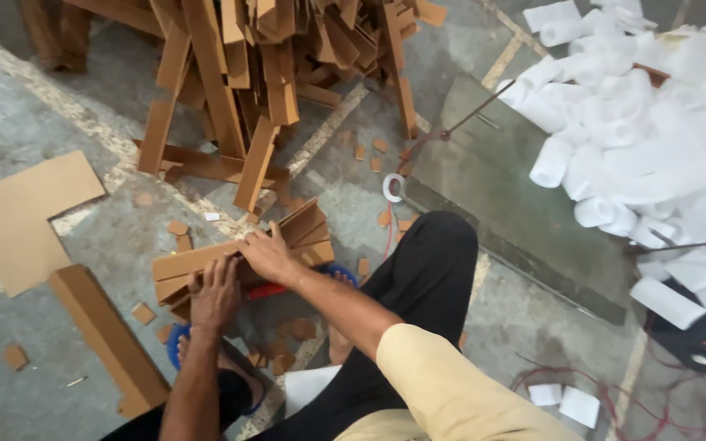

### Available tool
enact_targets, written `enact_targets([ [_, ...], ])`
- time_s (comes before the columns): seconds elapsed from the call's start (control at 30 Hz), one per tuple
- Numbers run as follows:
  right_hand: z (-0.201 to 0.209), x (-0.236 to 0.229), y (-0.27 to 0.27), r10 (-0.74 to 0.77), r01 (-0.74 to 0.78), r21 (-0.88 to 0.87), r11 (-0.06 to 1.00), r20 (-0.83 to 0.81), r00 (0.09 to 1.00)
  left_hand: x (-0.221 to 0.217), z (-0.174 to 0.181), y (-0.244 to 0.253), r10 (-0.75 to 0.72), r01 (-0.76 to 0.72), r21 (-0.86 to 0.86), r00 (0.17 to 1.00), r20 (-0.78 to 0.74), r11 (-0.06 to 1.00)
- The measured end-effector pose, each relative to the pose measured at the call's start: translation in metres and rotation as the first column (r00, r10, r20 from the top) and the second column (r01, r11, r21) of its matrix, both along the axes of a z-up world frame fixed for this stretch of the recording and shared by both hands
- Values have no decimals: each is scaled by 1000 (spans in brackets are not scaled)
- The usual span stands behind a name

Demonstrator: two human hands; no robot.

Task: The person sits on the floor and uses a red utility knife to cut long strips of cardboard into smaller pieces. They repeatedly pick up a strip, cut it, and toss the pieces onto a growing pile nearby.

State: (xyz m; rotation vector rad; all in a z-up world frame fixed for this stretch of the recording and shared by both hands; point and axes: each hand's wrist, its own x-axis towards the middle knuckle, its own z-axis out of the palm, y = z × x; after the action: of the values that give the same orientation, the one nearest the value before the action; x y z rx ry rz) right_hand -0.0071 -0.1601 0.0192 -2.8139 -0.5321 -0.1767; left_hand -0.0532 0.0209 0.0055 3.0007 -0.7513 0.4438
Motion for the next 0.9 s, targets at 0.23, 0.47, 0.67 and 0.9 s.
enact_targets([
  [0.23, -5, 50, 11, -4, -63, -212, 975, -301, 954, 11, -21, -6, -44, 49, 14, 974, -223, 999],
  [0.47, 125, 41, -16, -69, -50, 525, 849, 204, 976, 38, 37, -36, -54, -12, -568, 994, -100, 823],
  [0.67, 171, -2, -17, 34, 405, 913, -51, -404, 914, 45, 121, -89, -35, -217, -914, 969, -243, 342],
  [0.9, 152, 2, -85, 416, 485, 854, -190, -377, 828, 60, 177, -63, -462, -271, -882, 771, -438, 384],
])
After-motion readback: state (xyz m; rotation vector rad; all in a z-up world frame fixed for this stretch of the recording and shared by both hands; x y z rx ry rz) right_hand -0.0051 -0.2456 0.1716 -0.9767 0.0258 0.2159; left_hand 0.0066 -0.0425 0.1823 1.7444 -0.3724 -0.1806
